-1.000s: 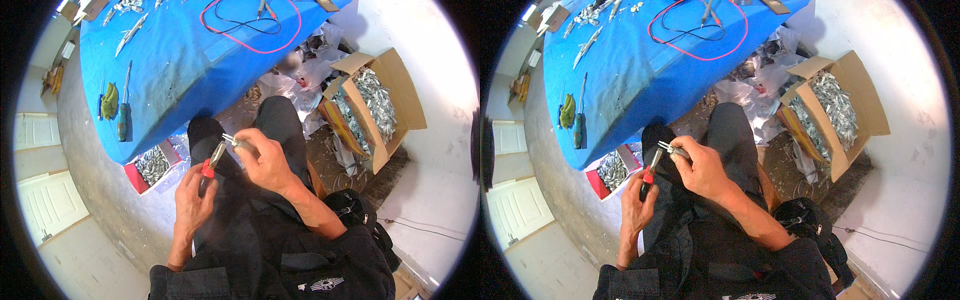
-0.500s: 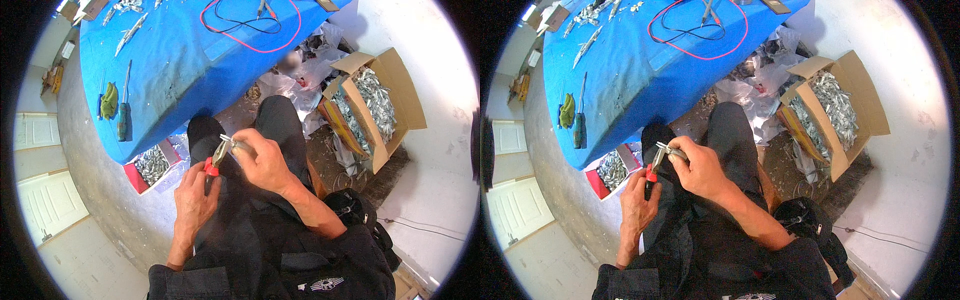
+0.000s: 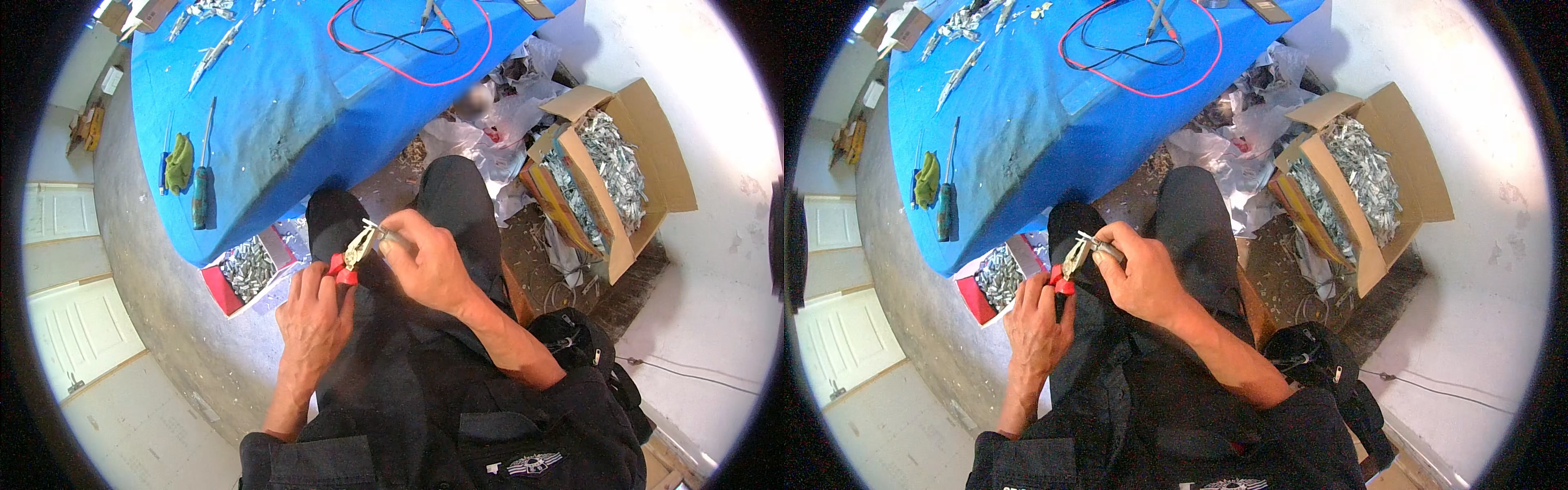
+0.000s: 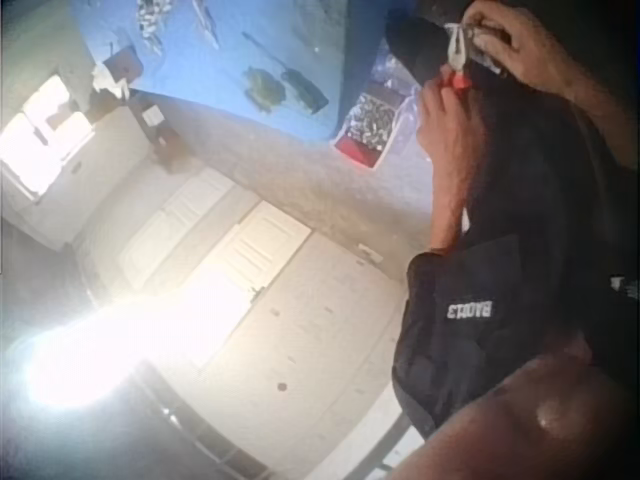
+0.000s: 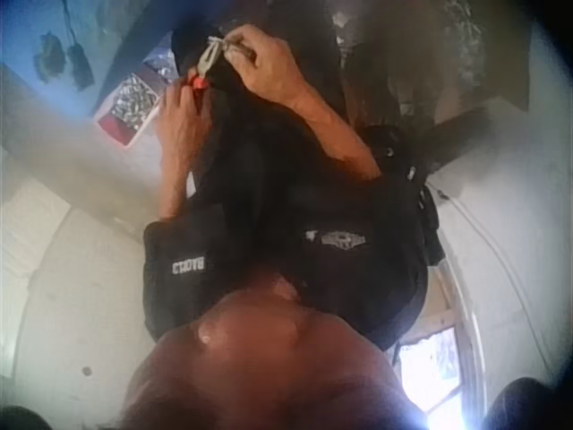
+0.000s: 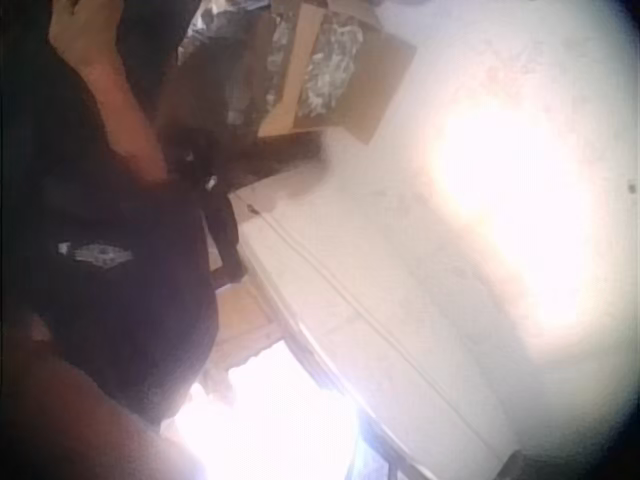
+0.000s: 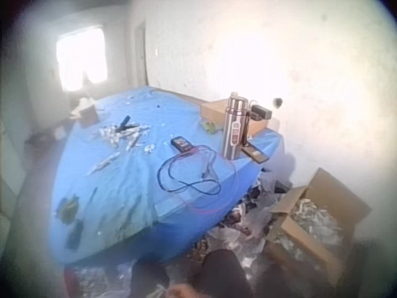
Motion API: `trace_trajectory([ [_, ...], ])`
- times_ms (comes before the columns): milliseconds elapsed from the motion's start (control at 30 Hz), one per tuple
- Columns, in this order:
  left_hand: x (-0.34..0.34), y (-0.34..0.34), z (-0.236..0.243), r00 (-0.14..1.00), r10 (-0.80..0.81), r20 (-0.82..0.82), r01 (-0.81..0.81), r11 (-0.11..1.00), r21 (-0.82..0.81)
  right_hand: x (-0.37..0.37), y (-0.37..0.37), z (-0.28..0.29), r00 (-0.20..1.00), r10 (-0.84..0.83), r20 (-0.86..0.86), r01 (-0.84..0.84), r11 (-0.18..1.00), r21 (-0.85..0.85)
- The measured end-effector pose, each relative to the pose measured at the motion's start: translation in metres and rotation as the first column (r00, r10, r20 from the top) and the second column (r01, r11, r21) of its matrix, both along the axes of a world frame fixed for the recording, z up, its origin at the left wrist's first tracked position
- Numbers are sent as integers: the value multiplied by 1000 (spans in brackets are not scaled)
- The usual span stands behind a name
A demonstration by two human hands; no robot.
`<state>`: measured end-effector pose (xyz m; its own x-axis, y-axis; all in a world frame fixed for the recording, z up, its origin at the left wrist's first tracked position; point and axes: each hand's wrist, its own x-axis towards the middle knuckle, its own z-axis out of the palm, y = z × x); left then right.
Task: The person uses a screwdriver and pliers to manipulate metal components, uses multimeter probes to test a part, wipes a cylinder with a cloth, and performs adjustments to the component's internal parts.
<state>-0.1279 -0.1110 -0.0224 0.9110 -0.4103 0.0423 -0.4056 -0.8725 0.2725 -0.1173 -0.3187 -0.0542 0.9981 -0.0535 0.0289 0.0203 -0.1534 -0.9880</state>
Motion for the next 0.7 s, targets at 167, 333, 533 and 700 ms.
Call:
trace_trajectory([
  [167,12,9,-11,985,-131,110,126,991,45,0,4,-16,995,-21,-94,37,985,167],
  [333,24,18,-30,969,-199,147,188,978,86,7,1,-20,932,61,-358,75,933,353],
  [533,37,21,-40,945,-266,188,245,961,129,7,-2,-32,766,236,-598,265,731,629],
  [700,36,22,-41,980,-89,180,92,996,-11,8,-1,-35,841,225,-492,290,581,761],
])
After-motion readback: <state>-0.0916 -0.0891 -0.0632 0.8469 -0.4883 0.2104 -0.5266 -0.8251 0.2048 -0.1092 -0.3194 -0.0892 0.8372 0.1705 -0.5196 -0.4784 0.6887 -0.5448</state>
